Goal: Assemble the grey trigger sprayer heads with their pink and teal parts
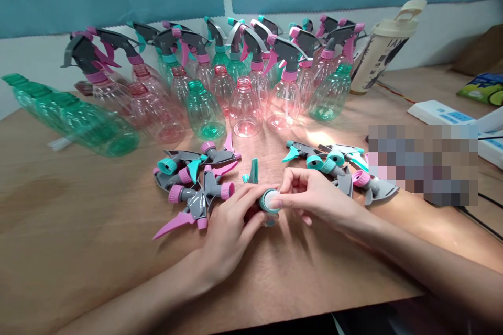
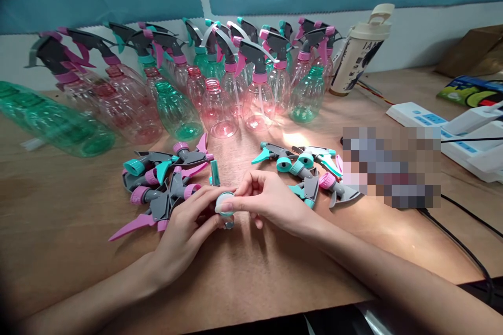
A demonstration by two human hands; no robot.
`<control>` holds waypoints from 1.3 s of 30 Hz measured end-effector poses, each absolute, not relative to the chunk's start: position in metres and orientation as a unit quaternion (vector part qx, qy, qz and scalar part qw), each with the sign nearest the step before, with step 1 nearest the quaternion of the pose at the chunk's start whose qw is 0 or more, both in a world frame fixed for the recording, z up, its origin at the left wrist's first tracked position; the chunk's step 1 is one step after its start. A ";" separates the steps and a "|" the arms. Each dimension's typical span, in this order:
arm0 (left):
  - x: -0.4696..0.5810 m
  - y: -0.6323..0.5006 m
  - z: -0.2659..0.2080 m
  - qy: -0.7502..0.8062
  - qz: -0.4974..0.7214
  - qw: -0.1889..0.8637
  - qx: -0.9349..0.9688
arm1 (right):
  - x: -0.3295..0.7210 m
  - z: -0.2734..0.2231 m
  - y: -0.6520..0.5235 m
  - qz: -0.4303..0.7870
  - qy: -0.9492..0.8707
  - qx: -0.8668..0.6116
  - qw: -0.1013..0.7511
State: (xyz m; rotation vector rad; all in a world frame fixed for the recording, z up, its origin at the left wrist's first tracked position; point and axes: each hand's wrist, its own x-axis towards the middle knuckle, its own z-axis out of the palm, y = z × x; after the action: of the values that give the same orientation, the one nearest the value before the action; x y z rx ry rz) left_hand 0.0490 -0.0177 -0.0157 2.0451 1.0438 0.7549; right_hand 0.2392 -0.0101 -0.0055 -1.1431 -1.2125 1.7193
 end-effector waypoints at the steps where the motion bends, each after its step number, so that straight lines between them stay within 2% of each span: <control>1: 0.049 -0.018 -0.016 0.403 0.289 0.352 0.794 | 0.238 -0.006 -0.010 0.663 -0.473 -0.448 0.369; 8: 0.048 -0.018 -0.016 0.412 0.263 0.346 0.801 | 0.240 -0.004 -0.005 0.601 -0.508 -0.455 0.417; 12: 0.048 -0.019 -0.015 0.412 0.258 0.353 0.799 | 0.251 0.008 -0.005 0.511 -0.591 -0.428 0.454; 17: 0.048 -0.019 -0.016 0.400 0.260 0.353 0.805 | 0.259 0.018 -0.013 0.379 -0.742 -0.375 0.406; 23: 0.046 -0.020 -0.017 0.384 0.256 0.343 0.818 | 0.260 0.019 -0.015 0.408 -0.762 -0.367 0.343; 30: 0.045 -0.022 -0.017 0.357 0.259 0.330 0.835 | 0.263 0.015 -0.014 0.368 -0.797 -0.350 0.328; 39: 0.046 -0.022 -0.017 0.348 0.251 0.313 0.847 | 0.267 0.018 -0.013 0.375 -0.811 -0.349 0.283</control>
State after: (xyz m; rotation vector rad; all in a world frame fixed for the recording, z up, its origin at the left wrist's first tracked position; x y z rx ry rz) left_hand 0.0464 -0.0217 -0.0174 2.2343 0.9177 0.6627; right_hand 0.2673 -0.0130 0.0185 -0.9339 -2.1711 1.0043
